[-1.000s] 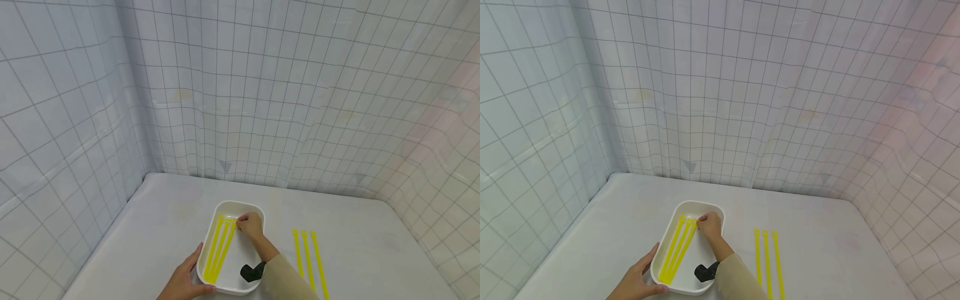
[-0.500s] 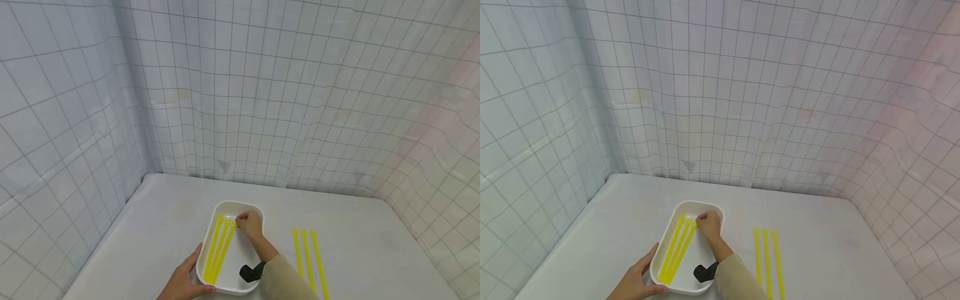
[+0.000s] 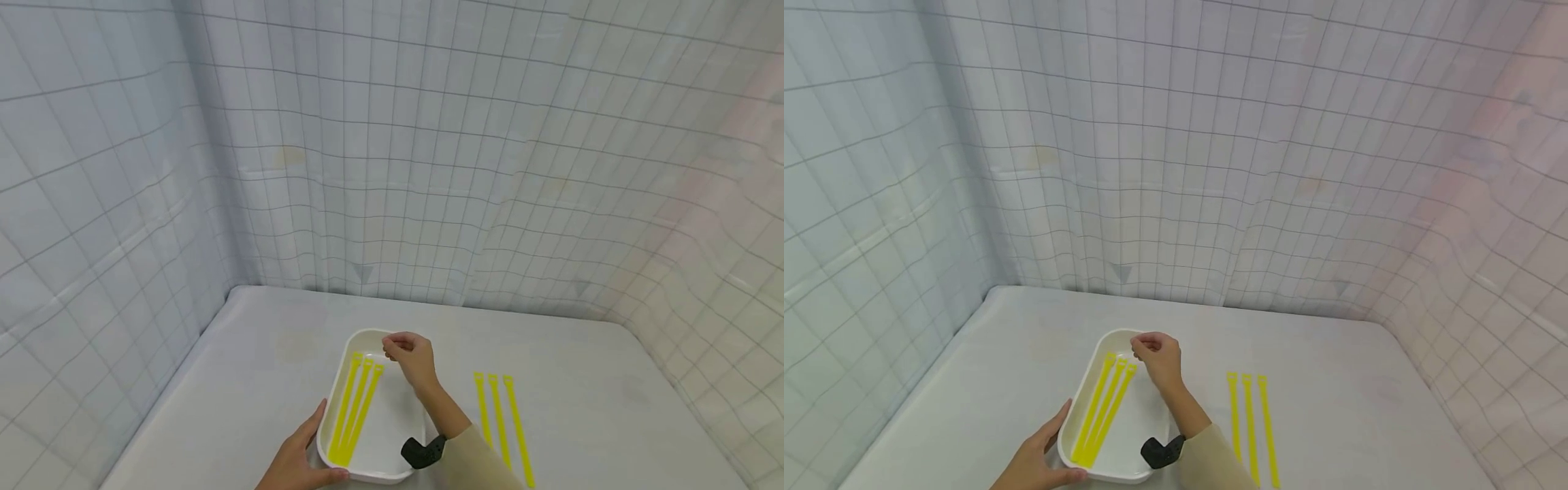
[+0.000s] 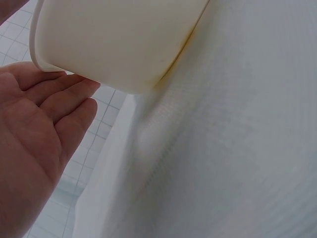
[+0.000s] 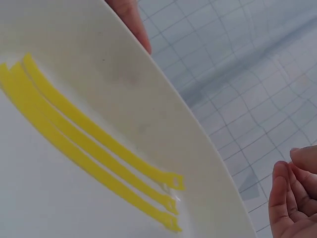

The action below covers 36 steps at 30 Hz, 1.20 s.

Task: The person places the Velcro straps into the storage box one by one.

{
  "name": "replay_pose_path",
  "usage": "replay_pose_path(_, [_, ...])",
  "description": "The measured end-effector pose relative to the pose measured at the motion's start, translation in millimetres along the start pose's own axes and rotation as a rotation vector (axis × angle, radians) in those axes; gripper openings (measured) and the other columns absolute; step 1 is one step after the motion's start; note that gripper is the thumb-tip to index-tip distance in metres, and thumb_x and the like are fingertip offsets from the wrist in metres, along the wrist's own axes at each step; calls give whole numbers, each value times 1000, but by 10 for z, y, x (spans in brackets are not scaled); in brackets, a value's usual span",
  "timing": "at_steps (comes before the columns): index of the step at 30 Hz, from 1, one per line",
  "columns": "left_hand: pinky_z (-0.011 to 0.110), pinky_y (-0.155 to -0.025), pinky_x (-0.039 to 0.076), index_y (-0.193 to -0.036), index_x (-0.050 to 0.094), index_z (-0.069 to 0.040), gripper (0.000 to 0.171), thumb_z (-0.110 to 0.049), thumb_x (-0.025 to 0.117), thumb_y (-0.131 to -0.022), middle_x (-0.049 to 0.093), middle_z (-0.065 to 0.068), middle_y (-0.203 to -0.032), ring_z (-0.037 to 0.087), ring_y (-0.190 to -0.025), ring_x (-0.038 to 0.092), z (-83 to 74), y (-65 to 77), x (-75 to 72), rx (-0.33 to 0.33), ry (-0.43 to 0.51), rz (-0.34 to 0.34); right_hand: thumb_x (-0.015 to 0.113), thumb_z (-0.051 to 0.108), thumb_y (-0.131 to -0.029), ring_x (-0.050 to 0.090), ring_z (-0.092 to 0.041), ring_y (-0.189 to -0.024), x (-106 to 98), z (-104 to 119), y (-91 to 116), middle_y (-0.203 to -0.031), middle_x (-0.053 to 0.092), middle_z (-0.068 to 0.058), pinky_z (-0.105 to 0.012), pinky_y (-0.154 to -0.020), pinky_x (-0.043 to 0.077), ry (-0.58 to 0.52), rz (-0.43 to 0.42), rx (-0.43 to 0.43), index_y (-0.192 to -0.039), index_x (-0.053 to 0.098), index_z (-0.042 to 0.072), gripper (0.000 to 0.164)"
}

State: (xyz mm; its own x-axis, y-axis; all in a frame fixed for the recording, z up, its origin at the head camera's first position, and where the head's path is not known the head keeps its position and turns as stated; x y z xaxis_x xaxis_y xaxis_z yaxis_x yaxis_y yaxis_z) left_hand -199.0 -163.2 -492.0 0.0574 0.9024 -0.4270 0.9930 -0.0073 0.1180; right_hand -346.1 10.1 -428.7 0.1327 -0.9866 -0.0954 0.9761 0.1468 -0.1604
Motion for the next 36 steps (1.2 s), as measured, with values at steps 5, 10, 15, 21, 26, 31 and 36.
replay_pose_path(5, [57,-96,32,-144,23,0,111,-37,85,-60,33,20,-142,40,-127,33,-21,3,-5,17,0,-2,64,3,-85,64,-19,-69,-157,96,74,-80,66,-16,-25,-66,54,-10,5,21,-93,63,-13,18])
replay_pose_path(10, [57,-96,32,-144,22,0,110,-35,85,-60,33,20,-142,39,-127,32,-5,14,13,21,47,15,65,7,-85,63,-15,-68,-313,-17,113,-78,66,-12,-23,-66,53,-4,-3,23,-95,63,-12,21])
replay_pose_path(15, [57,-96,32,-144,21,1,110,-31,85,-61,32,21,-142,39,-127,32,6,31,27,21,92,46,64,9,-86,65,-22,-73,-478,-82,139,-83,66,-15,-23,-67,53,8,-21,22,-100,62,-13,26])
replay_pose_path(21, [56,-96,33,-145,20,-1,110,-32,85,-61,33,20,-143,38,-127,33,-33,26,7,13,86,47,61,4,-88,64,-31,-77,-689,113,215,-85,66,-20,-24,-68,53,46,-76,40,-102,60,-16,25])
replay_pose_path(26, [57,-96,33,-145,21,-1,110,-32,85,-61,33,20,-142,39,-127,33,-40,27,-3,9,78,42,63,8,-87,64,-33,-77,-958,-58,193,-83,67,-17,-23,-67,53,81,-155,60,-99,62,-12,23])
replay_pose_path(31, [58,-95,33,-145,21,-1,111,-34,85,-60,33,20,-143,40,-127,32,-32,23,-1,-12,63,33,64,9,-86,63,-36,-79,-1219,-272,186,-82,67,-14,-23,-66,54,107,-226,83,-96,63,-10,21])
replay_pose_path(36, [59,-95,32,-145,21,-1,113,-36,85,-59,32,20,-143,40,-127,32,-22,22,6,-22,49,23,64,7,-86,64,-34,-79,-1396,-344,229,-82,67,-14,-23,-65,53,120,-268,97,-96,64,-10,20])
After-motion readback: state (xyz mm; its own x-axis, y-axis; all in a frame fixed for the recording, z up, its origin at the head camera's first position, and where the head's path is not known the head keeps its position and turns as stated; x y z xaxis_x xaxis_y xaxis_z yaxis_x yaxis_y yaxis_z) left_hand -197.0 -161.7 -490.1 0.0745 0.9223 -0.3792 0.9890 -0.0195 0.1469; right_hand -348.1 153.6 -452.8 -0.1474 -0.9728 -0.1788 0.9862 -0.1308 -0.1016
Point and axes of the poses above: each hand's wrist, its own y-axis away from the middle knuckle, its own x-axis out of the palm, z = x × y, the point moved 8 cm from there along -y, towards the middle knuckle
